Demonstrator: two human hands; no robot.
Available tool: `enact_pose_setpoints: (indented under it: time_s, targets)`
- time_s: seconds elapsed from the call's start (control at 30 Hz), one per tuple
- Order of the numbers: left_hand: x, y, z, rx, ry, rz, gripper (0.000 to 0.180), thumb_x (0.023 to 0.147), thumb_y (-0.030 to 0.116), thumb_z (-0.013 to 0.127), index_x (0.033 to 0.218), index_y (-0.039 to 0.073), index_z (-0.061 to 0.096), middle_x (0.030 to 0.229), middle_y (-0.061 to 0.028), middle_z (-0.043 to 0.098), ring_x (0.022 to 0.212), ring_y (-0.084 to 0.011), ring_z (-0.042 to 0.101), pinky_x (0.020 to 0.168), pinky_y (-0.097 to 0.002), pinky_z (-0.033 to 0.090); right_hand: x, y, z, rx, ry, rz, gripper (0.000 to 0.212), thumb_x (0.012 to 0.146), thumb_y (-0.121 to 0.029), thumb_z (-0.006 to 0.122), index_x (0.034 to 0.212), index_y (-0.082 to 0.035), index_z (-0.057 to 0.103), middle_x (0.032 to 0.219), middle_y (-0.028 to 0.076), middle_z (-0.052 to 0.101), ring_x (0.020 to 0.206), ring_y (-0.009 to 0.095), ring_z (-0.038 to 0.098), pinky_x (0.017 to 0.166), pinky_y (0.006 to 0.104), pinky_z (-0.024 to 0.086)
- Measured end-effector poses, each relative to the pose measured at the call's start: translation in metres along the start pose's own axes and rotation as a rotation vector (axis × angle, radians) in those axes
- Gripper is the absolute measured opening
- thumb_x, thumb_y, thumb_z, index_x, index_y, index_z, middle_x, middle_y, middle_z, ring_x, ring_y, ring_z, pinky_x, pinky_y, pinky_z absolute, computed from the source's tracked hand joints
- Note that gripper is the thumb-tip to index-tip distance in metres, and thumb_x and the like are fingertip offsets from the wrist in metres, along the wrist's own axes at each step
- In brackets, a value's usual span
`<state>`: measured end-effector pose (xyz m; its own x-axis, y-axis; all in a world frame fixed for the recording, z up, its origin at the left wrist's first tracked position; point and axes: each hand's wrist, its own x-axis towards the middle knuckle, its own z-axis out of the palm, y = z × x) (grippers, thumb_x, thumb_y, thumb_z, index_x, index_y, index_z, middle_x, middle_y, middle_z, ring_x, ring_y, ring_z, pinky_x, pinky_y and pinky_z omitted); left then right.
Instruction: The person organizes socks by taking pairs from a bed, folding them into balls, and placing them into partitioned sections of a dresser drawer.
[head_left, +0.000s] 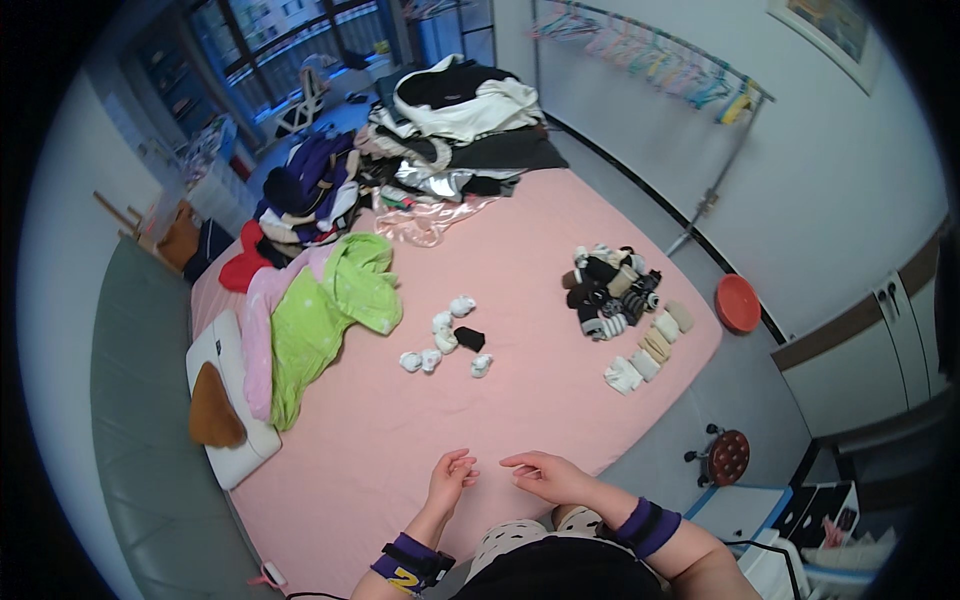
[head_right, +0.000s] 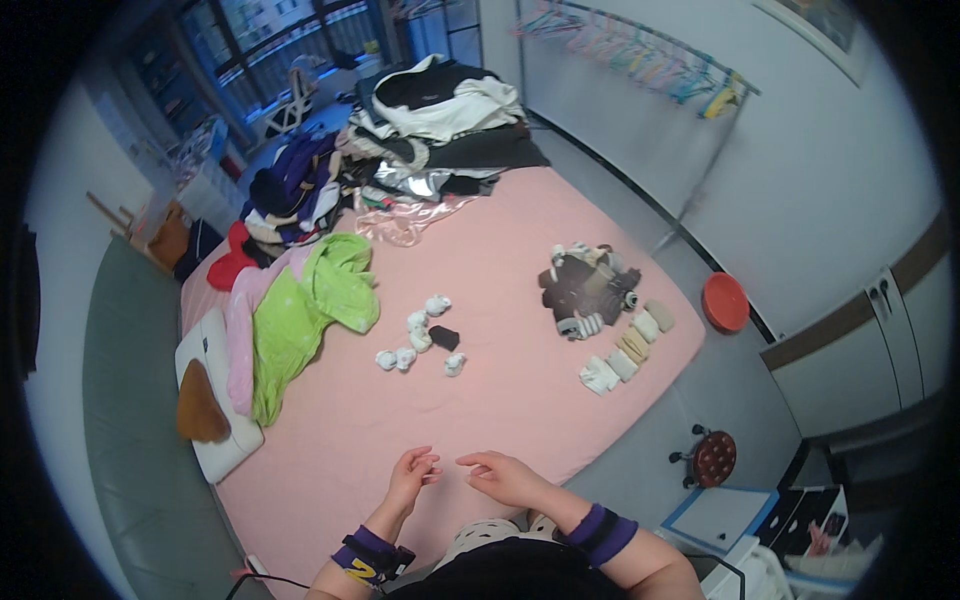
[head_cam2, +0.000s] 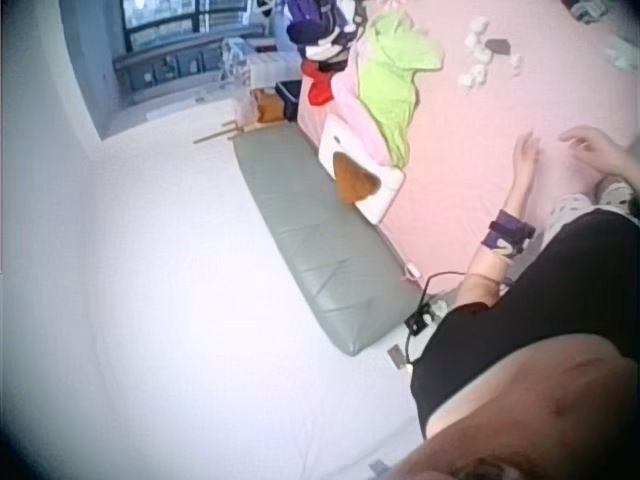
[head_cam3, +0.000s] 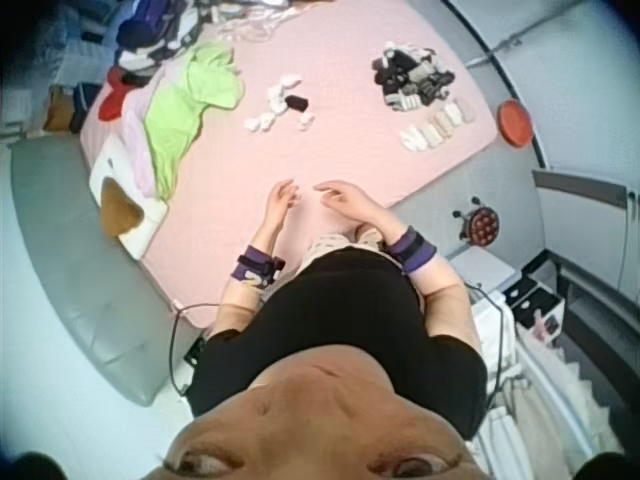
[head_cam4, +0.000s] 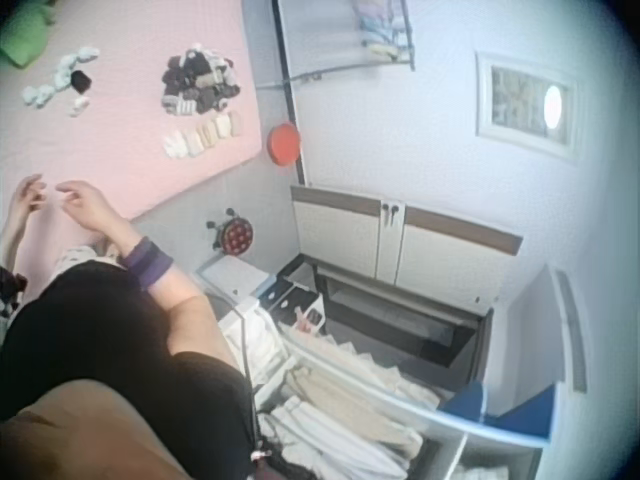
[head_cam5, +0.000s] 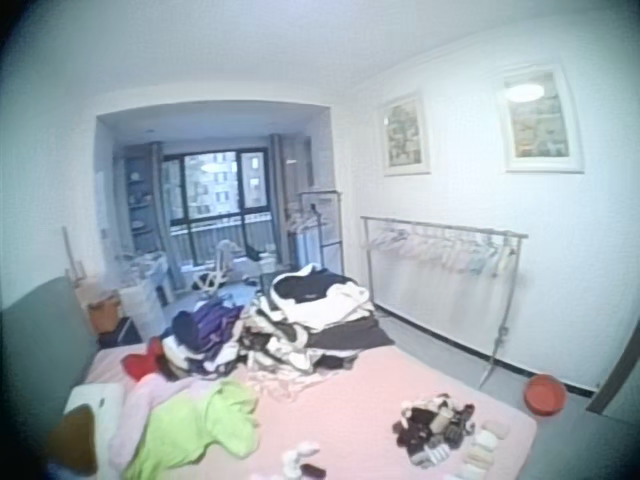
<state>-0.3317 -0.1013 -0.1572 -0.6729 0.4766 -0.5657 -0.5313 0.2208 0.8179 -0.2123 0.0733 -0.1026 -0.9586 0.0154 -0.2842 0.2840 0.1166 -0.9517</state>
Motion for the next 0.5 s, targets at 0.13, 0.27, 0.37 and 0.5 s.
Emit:
enact_pose_setpoints:
  time_s: [0.13,0.27,0.37,0.5]
  targets:
    - [0.012,-0.009,-0.004,-0.067,0.103,-0.034,0.033,0.086,0.011,0.048,0.116,0.001,0.043,0.100,-0.0088,0.057,0.079,-0.0145,0.058,0.067,-0.0240,0.048,0.036,0.003,-0.013,-0.015,-0.101,0.024,0.032,0.081,-0.008,0.054,0.113,-0.009,0.054,0.099,0.007,0.056,0.088,0.013,0.055,0.078,0.0241,0.045]
    - [0.039,-0.019,0.003,-0.115,0.147,-0.097,0.030,0.086,0.010,0.048,0.115,0.003,0.045,0.097,-0.0073,0.056,0.077,-0.0133,0.058,0.065,-0.0228,0.047,0.074,0.030,-0.032,-0.067,-0.157,0.065,0.033,0.080,-0.011,0.055,0.112,-0.008,0.054,0.100,0.010,0.058,0.087,0.017,0.058,0.077,0.0273,0.046]
    - [0.070,-0.022,0.013,-0.146,0.156,-0.132,0.028,0.087,0.009,0.048,0.114,0.003,0.045,0.096,-0.0067,0.056,0.076,-0.0132,0.057,0.064,-0.0225,0.047,0.106,0.066,-0.044,-0.041,-0.176,0.117,0.033,0.079,-0.015,0.055,0.111,-0.008,0.054,0.103,0.013,0.058,0.087,0.021,0.059,0.076,0.0297,0.047]
    - [0.115,-0.018,0.024,-0.124,0.163,-0.162,0.032,0.087,0.013,0.049,0.116,0.004,0.044,0.097,-0.0072,0.057,0.075,-0.0124,0.057,0.066,-0.0241,0.047,0.145,0.105,-0.057,-0.038,-0.151,0.251,0.035,0.078,-0.018,0.057,0.112,-0.008,0.054,0.103,0.013,0.058,0.086,0.021,0.059,0.076,0.0303,0.047]
